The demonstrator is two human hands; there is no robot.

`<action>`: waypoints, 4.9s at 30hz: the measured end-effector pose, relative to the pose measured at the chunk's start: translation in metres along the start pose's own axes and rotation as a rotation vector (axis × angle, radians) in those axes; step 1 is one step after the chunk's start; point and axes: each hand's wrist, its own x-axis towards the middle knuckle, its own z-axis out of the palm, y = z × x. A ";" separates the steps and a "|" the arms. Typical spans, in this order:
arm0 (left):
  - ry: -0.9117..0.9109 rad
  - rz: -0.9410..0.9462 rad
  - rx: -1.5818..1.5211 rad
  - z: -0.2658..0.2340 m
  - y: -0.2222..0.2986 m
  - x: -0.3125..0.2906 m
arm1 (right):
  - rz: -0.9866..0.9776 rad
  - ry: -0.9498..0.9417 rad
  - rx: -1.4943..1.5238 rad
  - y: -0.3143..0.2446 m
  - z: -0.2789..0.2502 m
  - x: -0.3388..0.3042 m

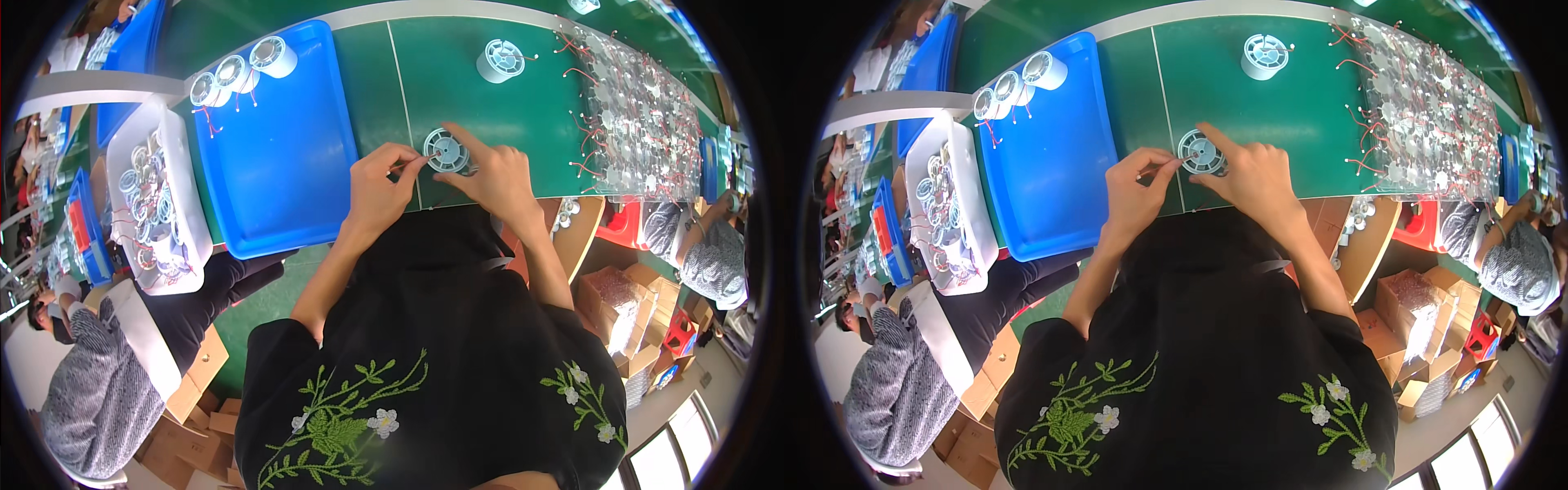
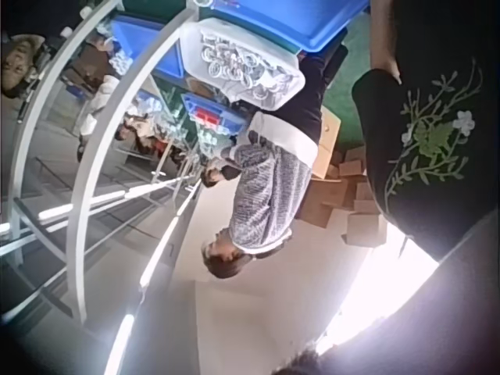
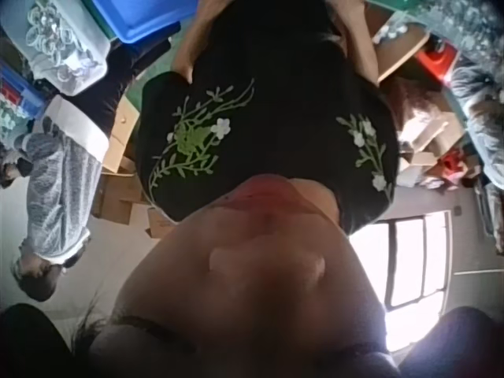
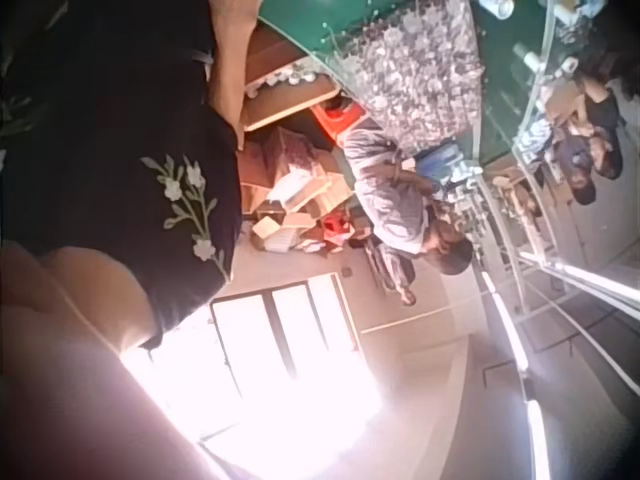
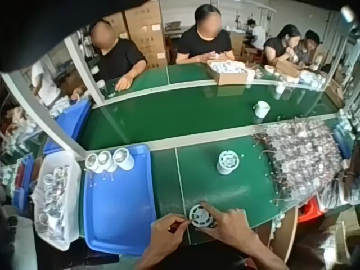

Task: Assemble small electronic components by attaching plastic housings onto base units at an assembly line station.

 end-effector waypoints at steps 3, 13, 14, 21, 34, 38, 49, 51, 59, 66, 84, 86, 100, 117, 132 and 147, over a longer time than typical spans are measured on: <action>-0.011 0.226 0.187 -0.010 -0.005 0.006 | 0.078 0.047 0.022 -0.005 0.003 -0.004; -0.019 0.325 0.630 -0.008 -0.002 0.010 | 0.251 -0.046 0.186 -0.006 -0.009 -0.006; -0.021 0.321 0.633 -0.012 0.001 0.010 | 0.311 -0.122 0.275 -0.003 -0.015 -0.006; -0.009 0.406 0.306 -0.025 0.064 0.004 | 0.364 -0.229 1.036 0.008 -0.044 -0.011; -0.286 0.165 0.193 -0.017 0.045 0.009 | 0.096 -0.093 0.845 -0.007 -0.033 -0.001; -0.097 0.137 0.165 -0.004 0.027 0.005 | 0.084 -0.002 0.581 -0.014 -0.029 0.002; 0.006 0.007 -0.046 0.008 -0.008 0.001 | -0.091 0.130 0.231 -0.011 -0.005 0.003; -0.047 -0.078 -0.038 0.007 -0.008 0.000 | -0.123 0.148 0.196 -0.009 -0.004 0.003; -0.065 -0.069 -0.017 0.006 -0.012 0.004 | -0.202 0.162 0.078 -0.008 -0.004 0.005; -0.116 -0.014 0.204 -0.003 0.004 0.007 | -0.141 0.065 0.264 0.006 -0.009 0.012; -0.082 -0.134 -0.204 0.022 -0.001 0.020 | 0.482 -0.558 0.894 0.024 -0.019 0.042; -0.095 -0.135 -0.226 0.021 -0.006 0.020 | 0.491 -0.578 0.886 0.023 -0.021 0.044; -0.218 0.209 -0.003 0.007 -0.008 0.010 | -0.231 0.031 0.128 -0.011 -0.019 0.013; -0.206 0.183 -0.037 0.010 -0.011 0.004 | -0.264 -0.122 0.246 -0.002 -0.023 0.020; -0.165 0.274 0.350 -0.014 -0.010 0.009 | -0.062 -0.073 0.296 0.009 -0.013 0.014; -0.029 0.202 0.132 -0.007 -0.014 0.015 | 0.562 -0.727 0.929 0.013 -0.015 0.047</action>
